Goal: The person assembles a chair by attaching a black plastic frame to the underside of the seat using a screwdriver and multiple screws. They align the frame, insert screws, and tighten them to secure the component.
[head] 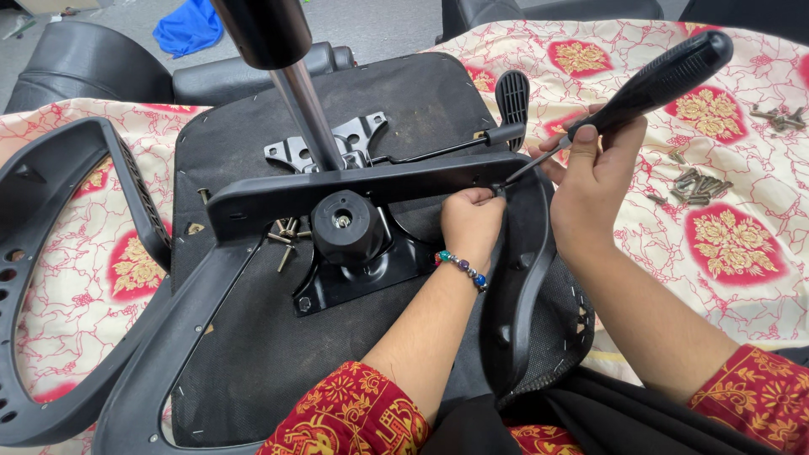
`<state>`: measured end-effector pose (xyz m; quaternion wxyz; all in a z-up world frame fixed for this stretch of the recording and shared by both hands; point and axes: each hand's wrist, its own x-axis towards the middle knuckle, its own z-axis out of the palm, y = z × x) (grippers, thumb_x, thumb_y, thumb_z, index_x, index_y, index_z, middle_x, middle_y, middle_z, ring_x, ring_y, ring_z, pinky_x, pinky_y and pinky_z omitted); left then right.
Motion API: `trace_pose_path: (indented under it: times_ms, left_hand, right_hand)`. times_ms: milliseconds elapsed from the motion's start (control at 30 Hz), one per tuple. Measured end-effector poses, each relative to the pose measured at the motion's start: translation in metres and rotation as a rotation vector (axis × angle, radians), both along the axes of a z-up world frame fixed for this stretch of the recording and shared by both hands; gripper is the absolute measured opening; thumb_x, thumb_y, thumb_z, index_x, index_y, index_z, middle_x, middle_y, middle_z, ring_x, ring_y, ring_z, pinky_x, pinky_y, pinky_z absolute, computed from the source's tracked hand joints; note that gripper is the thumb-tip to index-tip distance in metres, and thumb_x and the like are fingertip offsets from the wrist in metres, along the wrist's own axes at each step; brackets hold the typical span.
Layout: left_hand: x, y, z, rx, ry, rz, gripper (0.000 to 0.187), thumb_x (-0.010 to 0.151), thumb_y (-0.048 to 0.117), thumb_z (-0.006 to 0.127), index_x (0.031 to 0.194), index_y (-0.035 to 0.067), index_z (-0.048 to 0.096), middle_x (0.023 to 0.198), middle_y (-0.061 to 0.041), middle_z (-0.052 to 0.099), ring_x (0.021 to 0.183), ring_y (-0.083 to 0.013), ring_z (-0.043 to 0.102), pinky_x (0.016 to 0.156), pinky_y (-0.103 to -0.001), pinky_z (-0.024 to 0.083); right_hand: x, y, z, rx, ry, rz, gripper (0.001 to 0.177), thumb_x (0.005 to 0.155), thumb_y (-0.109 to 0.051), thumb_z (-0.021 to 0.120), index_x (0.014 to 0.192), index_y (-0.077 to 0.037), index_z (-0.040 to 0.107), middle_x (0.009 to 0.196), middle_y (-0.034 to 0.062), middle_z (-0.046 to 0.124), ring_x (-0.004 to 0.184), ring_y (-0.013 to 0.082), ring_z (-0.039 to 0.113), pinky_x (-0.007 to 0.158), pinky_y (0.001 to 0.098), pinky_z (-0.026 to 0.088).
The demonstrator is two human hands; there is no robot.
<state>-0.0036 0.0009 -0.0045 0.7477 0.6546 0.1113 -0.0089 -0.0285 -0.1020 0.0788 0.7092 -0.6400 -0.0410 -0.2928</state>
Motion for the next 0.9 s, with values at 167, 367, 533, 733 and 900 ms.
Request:
trace_pose_path:
  times_ms: [167,367,533,733,900]
  left_hand:
    - [-0.002,0.001,0.004,-0.028,0.014,-0.005,0.034,0.079,0.005,0.073,0.109,-0.012,0.072,0.098,-0.019,0.078,0.086,-0.0197,0.075,0.078,-0.028,0.058]
    - [-0.005,0.002,0.011,-0.021,0.051,-0.018,0.036,0.080,0.005,0.072,0.112,-0.011,0.071,0.101,-0.020,0.078,0.090,-0.0213,0.075,0.080,-0.029,0.058]
    - [-0.005,0.003,0.013,-0.014,0.059,-0.019,0.036,0.081,0.006,0.072,0.113,-0.010,0.071,0.102,-0.020,0.078,0.091,-0.0210,0.076,0.082,-0.029,0.058]
    - [-0.004,0.001,0.012,0.010,0.064,-0.007,0.034,0.080,0.005,0.072,0.110,-0.010,0.072,0.101,-0.019,0.078,0.090,-0.0208,0.076,0.081,-0.029,0.058]
    - [-0.003,0.001,0.011,0.031,0.050,-0.001,0.032,0.081,0.006,0.073,0.109,-0.010,0.073,0.099,-0.018,0.078,0.089,-0.0201,0.076,0.081,-0.028,0.058]
  right_hand:
    - [0.000,0.001,0.003,0.025,0.010,0.016,0.026,0.118,-0.017,0.046,0.139,-0.010,0.033,0.122,0.0042,0.051,0.101,0.0127,0.063,0.093,0.0373,0.068]
    - [-0.001,0.002,0.004,-0.010,0.000,0.030,0.026,0.120,-0.020,0.047,0.137,-0.007,0.034,0.118,0.0056,0.051,0.098,0.0134,0.064,0.092,0.0375,0.067]
    - [0.000,0.001,0.003,-0.008,-0.008,0.053,0.026,0.120,-0.021,0.047,0.137,-0.006,0.034,0.117,0.0056,0.051,0.098,0.0134,0.064,0.093,0.0382,0.068]
    - [0.000,0.002,0.004,-0.029,-0.032,0.083,0.025,0.120,-0.020,0.048,0.136,-0.005,0.035,0.118,0.0060,0.050,0.099,0.0143,0.064,0.094,0.0385,0.067]
    - [-0.002,0.004,0.007,-0.105,-0.035,0.098,0.024,0.119,-0.019,0.046,0.136,-0.005,0.037,0.116,0.0064,0.052,0.096,0.0138,0.065,0.090,0.0359,0.065]
